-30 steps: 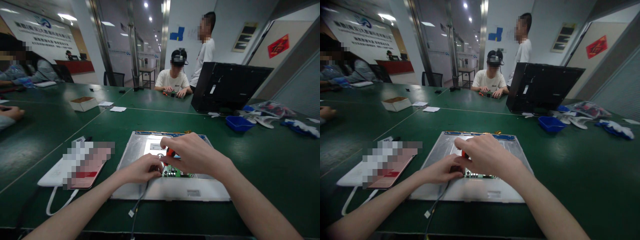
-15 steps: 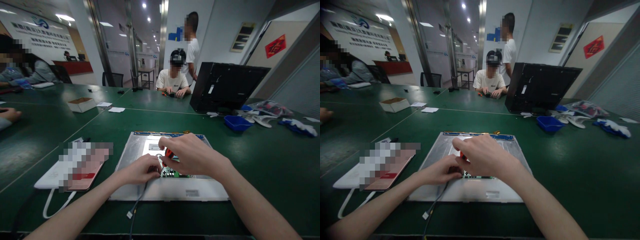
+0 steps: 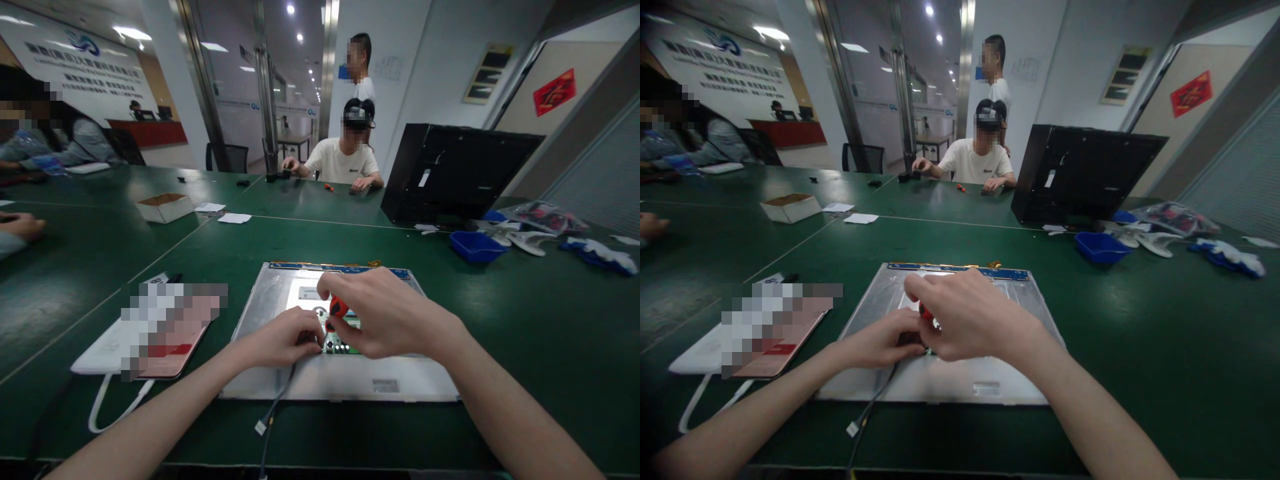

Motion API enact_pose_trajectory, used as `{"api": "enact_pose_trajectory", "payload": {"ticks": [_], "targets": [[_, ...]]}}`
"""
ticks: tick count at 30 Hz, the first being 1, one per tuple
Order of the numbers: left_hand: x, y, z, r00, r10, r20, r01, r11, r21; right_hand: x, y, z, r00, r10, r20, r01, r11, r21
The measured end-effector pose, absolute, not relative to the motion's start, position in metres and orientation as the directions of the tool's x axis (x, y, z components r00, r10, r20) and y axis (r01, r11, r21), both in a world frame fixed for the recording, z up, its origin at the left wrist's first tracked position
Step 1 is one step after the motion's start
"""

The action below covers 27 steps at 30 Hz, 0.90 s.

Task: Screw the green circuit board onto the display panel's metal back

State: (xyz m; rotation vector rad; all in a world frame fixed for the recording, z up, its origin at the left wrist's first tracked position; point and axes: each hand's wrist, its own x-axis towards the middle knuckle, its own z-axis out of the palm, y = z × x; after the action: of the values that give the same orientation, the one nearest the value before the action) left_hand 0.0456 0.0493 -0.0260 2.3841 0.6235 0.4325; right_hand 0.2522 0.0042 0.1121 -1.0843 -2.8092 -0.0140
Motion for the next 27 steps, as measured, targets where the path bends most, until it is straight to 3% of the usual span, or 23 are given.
{"api": "enact_pose_trajectory", "payload": {"ticks": [27], "targets": [[0.0463, 0.0497, -0.0268, 0.835, 0.525, 0.162, 0.305, -0.688, 0.659, 0.2531, 0.0037, 0.1131, -0.737, 0.662, 0.134, 0.661, 0.748, -0.056]]}}
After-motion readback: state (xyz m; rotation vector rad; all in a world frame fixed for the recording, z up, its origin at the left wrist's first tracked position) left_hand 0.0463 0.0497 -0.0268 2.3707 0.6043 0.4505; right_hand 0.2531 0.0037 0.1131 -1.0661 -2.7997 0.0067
